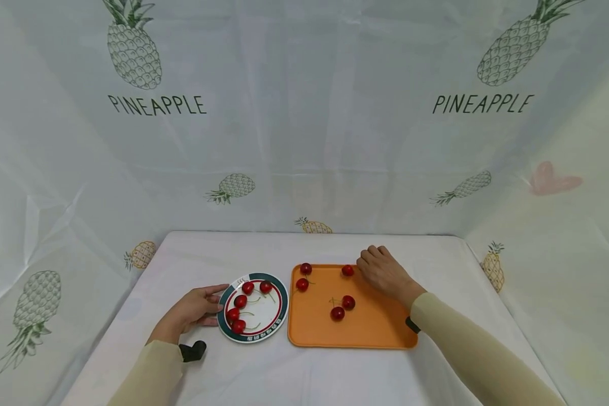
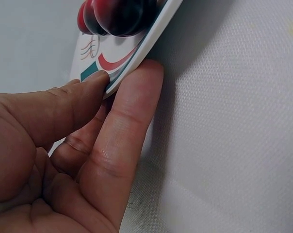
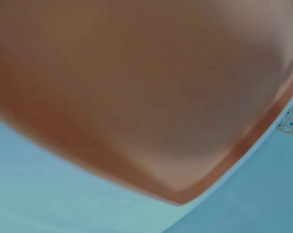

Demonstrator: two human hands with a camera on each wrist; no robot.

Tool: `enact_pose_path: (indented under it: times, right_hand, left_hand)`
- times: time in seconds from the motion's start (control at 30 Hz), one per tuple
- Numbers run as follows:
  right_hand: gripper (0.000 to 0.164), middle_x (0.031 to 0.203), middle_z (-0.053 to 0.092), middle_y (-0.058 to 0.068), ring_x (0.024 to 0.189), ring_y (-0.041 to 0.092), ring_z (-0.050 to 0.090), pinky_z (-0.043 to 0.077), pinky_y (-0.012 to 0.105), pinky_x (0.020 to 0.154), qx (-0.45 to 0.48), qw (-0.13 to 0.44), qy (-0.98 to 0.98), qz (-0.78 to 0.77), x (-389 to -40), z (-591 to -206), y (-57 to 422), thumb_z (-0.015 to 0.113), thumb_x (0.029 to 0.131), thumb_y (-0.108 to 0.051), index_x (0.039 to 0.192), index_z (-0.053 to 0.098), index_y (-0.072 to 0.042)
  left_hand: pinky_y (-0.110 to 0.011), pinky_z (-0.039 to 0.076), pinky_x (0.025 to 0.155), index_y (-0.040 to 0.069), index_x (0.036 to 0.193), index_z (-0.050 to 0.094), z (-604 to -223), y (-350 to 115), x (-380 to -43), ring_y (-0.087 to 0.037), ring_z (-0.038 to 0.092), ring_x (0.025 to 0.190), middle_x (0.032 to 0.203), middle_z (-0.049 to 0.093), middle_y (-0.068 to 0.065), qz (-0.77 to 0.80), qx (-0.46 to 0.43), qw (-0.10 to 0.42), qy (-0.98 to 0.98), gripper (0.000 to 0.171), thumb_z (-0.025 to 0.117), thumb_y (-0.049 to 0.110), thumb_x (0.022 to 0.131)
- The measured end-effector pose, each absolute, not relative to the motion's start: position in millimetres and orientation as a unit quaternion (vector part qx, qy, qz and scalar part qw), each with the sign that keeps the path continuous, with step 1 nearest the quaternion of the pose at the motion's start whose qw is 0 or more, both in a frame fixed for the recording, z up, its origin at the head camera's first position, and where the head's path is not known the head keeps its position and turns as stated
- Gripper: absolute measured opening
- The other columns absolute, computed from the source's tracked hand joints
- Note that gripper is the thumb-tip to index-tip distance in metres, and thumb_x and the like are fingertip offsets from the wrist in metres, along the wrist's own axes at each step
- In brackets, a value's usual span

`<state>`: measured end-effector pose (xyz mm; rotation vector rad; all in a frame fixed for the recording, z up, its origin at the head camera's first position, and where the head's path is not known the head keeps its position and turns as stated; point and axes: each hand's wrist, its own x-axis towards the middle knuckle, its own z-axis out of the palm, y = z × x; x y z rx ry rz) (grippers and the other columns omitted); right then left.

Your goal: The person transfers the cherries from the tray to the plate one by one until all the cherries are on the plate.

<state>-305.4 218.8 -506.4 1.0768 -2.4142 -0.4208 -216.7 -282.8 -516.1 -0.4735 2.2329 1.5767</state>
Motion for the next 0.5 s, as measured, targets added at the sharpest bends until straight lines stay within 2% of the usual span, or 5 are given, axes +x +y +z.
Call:
enact_pose_path:
  times: [0.5]
  right_hand:
    - [0.018,0.089,0.045,0.006,0.087,0.026,0.042,0.043,0.037,0.082,0.412,0.237,-0.869,-0.137,-293,-491,175,0.063,0.105,-0.015,0.093,0.052,-0.007]
  left_hand:
    - [-0.036,0.066,0.078,0.013,0.156,0.053,-518,-284,-217,-0.022,0.071,0.088,0.127,0.063,-0.019,0.557,-0.161,0.179,0.794,0.063,0.069,-0.002,0.097]
